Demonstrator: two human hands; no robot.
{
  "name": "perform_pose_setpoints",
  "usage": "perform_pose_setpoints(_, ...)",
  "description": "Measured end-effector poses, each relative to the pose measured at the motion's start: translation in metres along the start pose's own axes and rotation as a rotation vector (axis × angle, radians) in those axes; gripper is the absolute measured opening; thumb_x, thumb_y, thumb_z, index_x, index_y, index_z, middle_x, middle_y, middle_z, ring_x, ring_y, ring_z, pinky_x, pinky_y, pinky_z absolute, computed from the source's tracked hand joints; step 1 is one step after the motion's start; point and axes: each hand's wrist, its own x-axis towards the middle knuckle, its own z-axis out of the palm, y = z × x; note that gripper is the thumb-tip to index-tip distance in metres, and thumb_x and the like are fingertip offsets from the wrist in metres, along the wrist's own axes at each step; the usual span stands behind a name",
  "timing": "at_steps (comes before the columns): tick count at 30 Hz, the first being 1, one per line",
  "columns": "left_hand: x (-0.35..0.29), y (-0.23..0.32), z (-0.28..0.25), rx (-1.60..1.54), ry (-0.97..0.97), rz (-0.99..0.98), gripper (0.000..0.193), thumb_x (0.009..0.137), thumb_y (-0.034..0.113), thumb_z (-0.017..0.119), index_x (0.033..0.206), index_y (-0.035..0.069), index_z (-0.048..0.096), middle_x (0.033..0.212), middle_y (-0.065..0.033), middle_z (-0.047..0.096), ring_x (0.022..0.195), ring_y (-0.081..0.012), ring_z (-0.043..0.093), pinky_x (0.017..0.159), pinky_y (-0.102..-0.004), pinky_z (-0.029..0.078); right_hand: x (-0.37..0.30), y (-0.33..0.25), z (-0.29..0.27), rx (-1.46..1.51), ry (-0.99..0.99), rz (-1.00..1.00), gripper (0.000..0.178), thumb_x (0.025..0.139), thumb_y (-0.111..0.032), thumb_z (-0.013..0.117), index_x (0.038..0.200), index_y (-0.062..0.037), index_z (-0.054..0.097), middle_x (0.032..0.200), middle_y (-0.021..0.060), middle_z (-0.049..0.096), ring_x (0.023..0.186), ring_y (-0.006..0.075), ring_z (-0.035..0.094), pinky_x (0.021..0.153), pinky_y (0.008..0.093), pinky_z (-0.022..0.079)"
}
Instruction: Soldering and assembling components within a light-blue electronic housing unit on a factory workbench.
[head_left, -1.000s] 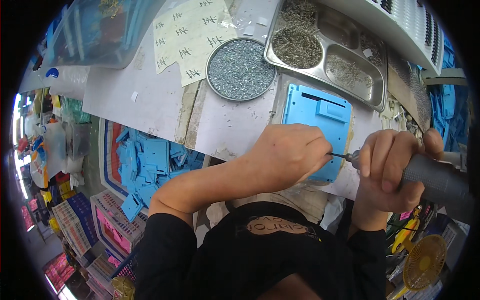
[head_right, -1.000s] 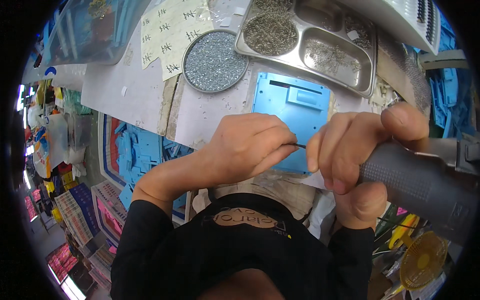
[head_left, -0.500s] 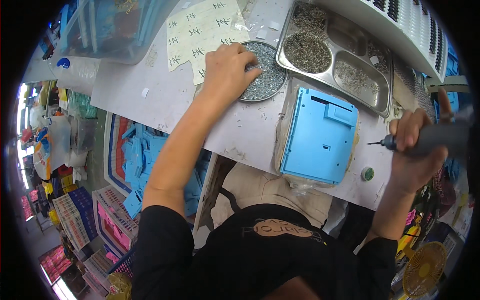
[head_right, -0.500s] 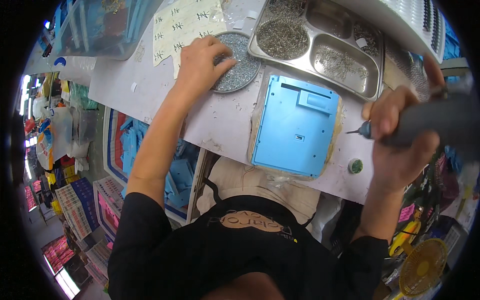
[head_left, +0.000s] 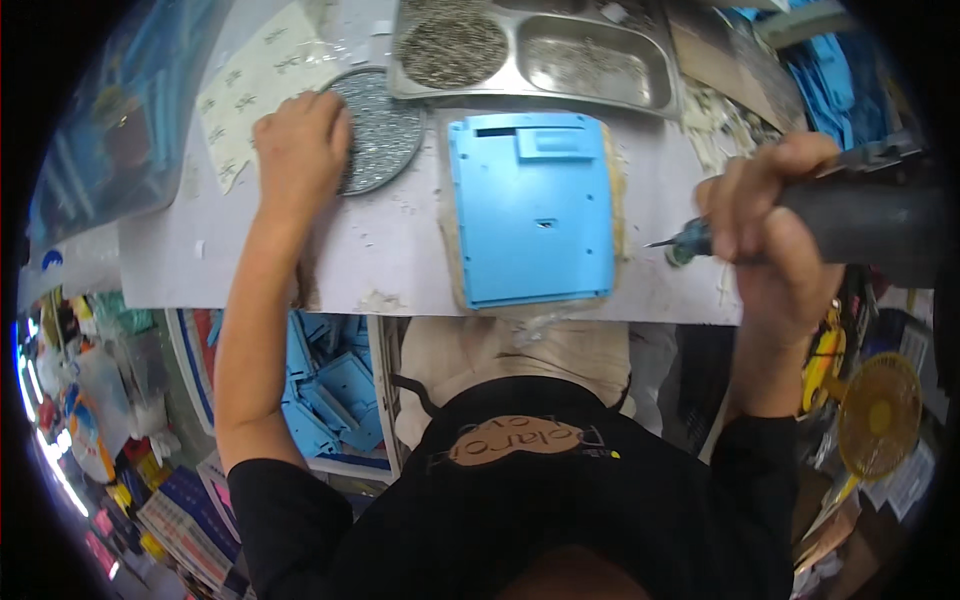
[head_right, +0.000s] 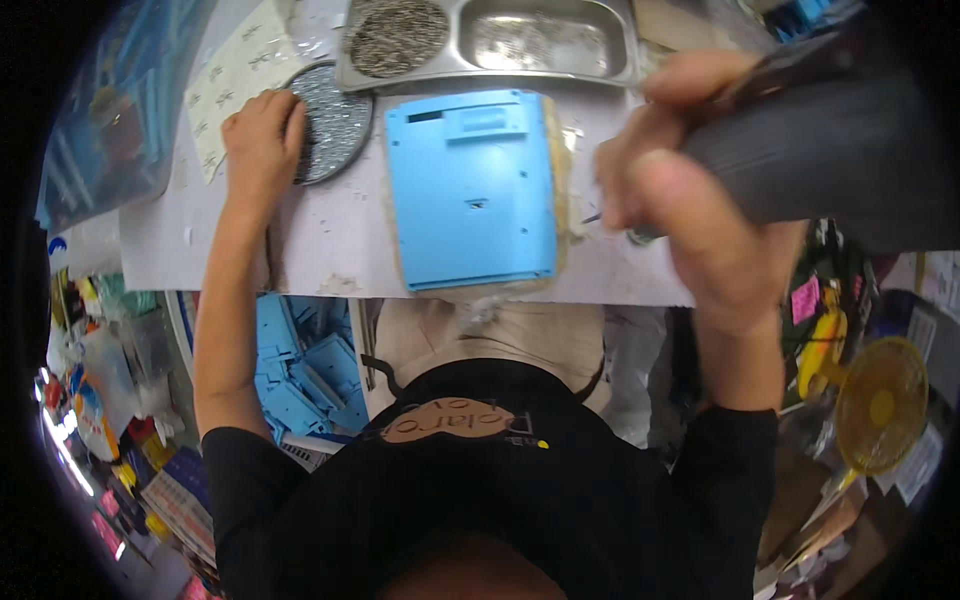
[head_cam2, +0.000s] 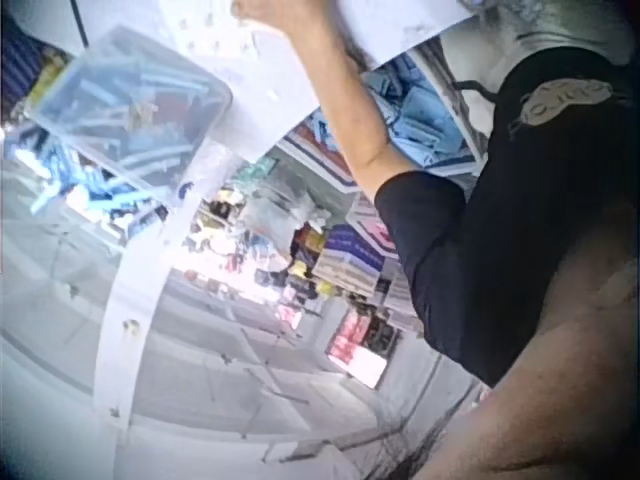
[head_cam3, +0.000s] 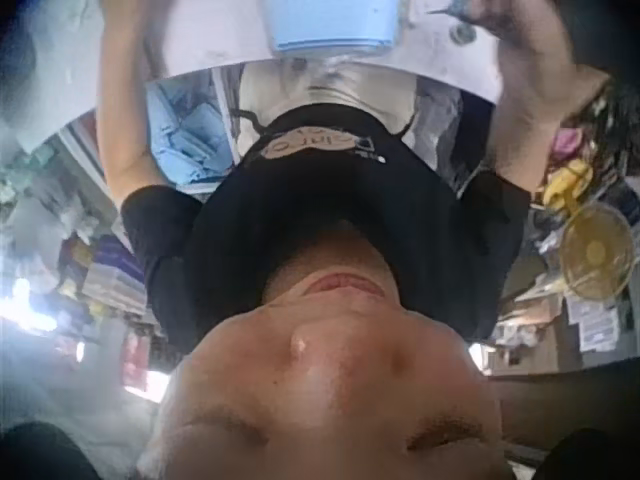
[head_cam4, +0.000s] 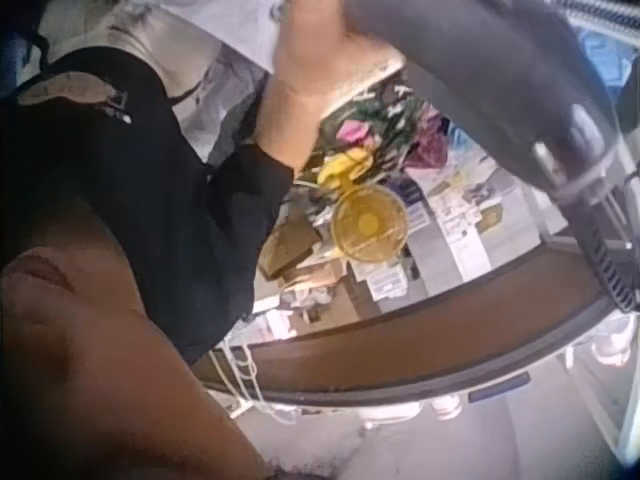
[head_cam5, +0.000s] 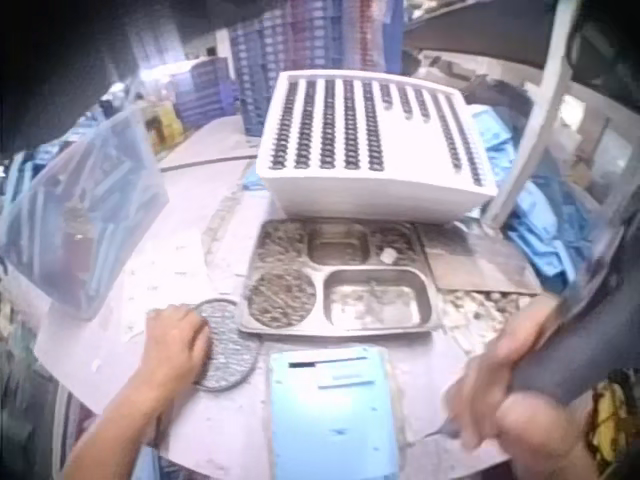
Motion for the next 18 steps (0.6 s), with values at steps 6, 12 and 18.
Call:
perform_pose_setpoints(6,0.006,0.002,-0.006,-0.015,-0.082,-0.058,0.025,0.099,0.027,0.061,0.089,0.004,0.066,0.079,-0.0161,0.067,0.077,-0.0374,0.065,0.073,-0.0471,0.047,-0.036,0.009,0.034,0.159,0.092,0.021,0.036,0.092,-0.024,0.071,0.116,-0.0104,0.047,0.062,-0.0039,0.043,0.051,0.0105,0.043,0.060,0.0298,0.044)
perform_pose_setpoints(12,0.009,0.012,-0.012,-0.098,-0.113,-0.119,0.031,0.096,0.027,0.066,0.079,0.002,0.066,0.074,-0.0169,0.066,0.069,-0.0361,0.064,0.066,-0.0443,0.050,-0.048,0.013,0.037,0.166,0.036,0.009,0.036,0.092,-0.025,0.074,0.112,-0.0129,0.046,0.060,-0.0038,0.045,0.051,0.0111,0.045,0.057,0.0309,0.044)
perform_pose_setpoints(18,0.006,0.014,-0.022,-0.323,-0.016,-0.174,0.027,0.092,0.026,0.072,0.079,0.002,0.066,0.073,-0.0154,0.064,0.064,-0.0332,0.061,0.063,-0.0422,0.047,-0.052,0.027,0.027,0.288,-0.115,-0.096,0.033,0.093,0.000,0.064,0.121,-0.0061,0.047,0.075,0.0044,0.055,0.062,0.0131,0.049,0.062,0.0343,0.045)
